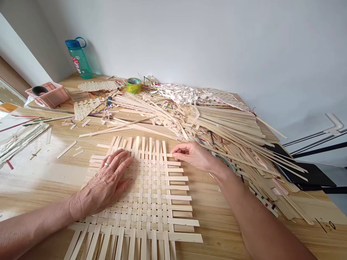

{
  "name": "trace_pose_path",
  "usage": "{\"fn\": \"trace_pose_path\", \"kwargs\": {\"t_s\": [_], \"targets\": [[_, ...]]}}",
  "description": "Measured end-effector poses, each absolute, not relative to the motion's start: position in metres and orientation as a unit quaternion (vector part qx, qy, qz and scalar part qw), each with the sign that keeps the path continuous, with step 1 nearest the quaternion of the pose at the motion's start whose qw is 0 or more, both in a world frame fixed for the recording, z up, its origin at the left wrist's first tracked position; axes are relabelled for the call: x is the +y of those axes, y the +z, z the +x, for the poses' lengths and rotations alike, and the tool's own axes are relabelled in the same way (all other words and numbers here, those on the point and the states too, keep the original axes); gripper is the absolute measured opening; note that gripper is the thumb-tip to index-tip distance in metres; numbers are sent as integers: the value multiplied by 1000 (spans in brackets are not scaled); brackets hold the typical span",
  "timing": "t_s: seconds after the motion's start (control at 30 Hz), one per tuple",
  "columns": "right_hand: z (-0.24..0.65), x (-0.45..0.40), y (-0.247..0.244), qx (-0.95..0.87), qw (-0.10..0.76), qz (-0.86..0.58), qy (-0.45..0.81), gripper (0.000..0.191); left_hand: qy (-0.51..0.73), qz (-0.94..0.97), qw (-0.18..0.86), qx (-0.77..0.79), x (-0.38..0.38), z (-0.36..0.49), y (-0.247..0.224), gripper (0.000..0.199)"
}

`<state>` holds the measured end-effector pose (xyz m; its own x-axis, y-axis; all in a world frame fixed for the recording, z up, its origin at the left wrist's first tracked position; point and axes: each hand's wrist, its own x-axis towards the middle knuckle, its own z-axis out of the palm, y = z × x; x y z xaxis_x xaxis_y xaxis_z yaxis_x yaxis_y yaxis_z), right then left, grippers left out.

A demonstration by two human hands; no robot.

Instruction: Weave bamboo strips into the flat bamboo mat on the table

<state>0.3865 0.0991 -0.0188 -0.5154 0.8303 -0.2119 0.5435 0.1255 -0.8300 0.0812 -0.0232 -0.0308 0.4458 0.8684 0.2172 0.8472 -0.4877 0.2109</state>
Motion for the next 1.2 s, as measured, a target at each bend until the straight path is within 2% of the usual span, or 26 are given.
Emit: {"fn": "trace_pose_path", "kwargs": {"t_s": [0.53, 0.73, 0.97, 1.07, 1.2], "targets": [[373, 94, -23, -757, 200, -437, 443, 30, 187, 853, 57, 484, -14, 75, -30, 45], [381, 102, -21, -766, 183, -399, 469, 35, 237, 855, 59, 457, -7, 68, -33, 48], [391, 110, -25, -764, 183, -381, 488, 34, 216, 855, 42, 470, -3, 65, -36, 49], [386, 102, -15, -793, 177, -405, 421, 27, 183, 862, 39, 471, 1, 63, -29, 49], [365, 77, 4, -826, 239, -466, 207, 13, 135, 861, 24, 490, 9, 67, -17, 36]]}}
